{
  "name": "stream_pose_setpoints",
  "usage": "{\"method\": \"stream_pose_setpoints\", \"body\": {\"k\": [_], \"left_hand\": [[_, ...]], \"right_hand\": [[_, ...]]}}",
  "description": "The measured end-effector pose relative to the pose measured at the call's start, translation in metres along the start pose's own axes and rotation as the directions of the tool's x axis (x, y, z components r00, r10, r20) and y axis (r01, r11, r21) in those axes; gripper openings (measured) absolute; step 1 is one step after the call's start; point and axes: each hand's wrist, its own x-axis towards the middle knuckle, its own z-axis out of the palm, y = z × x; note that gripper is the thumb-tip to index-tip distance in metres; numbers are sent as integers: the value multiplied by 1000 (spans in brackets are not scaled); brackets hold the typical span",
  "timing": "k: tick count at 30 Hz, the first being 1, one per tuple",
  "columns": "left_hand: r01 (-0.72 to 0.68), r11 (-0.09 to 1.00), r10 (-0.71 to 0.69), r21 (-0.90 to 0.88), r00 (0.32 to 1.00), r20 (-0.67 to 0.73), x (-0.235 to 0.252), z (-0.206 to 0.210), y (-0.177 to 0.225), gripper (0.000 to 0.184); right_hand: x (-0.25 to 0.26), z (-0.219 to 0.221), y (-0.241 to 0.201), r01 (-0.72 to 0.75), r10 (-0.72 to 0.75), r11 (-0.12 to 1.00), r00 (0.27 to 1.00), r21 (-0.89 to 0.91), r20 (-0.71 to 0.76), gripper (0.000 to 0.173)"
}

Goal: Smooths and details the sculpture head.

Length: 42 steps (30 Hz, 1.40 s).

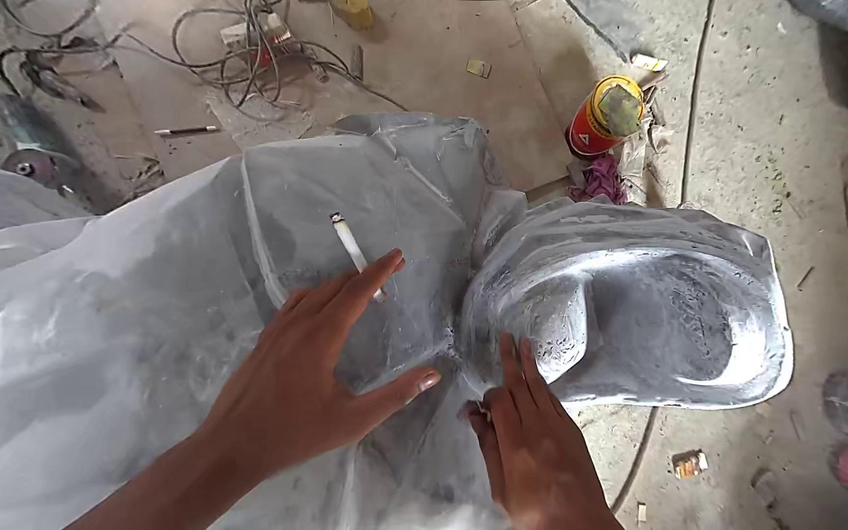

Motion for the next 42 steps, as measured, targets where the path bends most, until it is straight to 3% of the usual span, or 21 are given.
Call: {"method": "stream_pose_setpoints", "body": {"k": [4,9,14,18,23,28,33,36,39,40,42], "left_hand": [[7,1000,-7,25,1000,-2,2,-1,3,100],[9,1000,-9,12,1000,9,3,-3,5,100],[32,999,-32,12,999,20,4,-3,6,100],[25,1000,-25,12,999,23,4,-5,6,99],[21,999,-20,-27,1000,15,5,-5,7,100],[19,998,-20,-60,1000,-2,6,-8,8,99],[26,996,-27,-86,1000,-8,4,-8,7,97],[4,995,-8,-98,999,-47,5,-8,6,98],[18,993,-25,-118,998,-59,4,-9,9,97],[23,993,-29,-118,998,-52,4,-10,10,97],[26,993,-30,-118,999,-30,4,-9,9,98]], "right_hand": [[-31,-23,6,-94,96,990,995,107,-19,36],[-4,-12,24,-162,216,949,959,270,-185,27],[17,27,4,-171,195,980,924,100,-329,29],[21,25,-4,-204,200,979,910,27,-363,25],[72,5,-6,-192,166,979,943,-65,-290,26],[30,9,-8,-190,156,973,961,-133,-230,26],[87,-6,-10,-166,137,979,965,-118,-223,24],[41,-2,-13,-208,193,970,974,-125,-122,25],[-40,1,-17,-223,242,967,955,-126,173,23],[-54,-1,-13,-214,230,971,957,-107,177,23],[-50,-19,-12,-212,214,976,976,-46,42,23]]}}
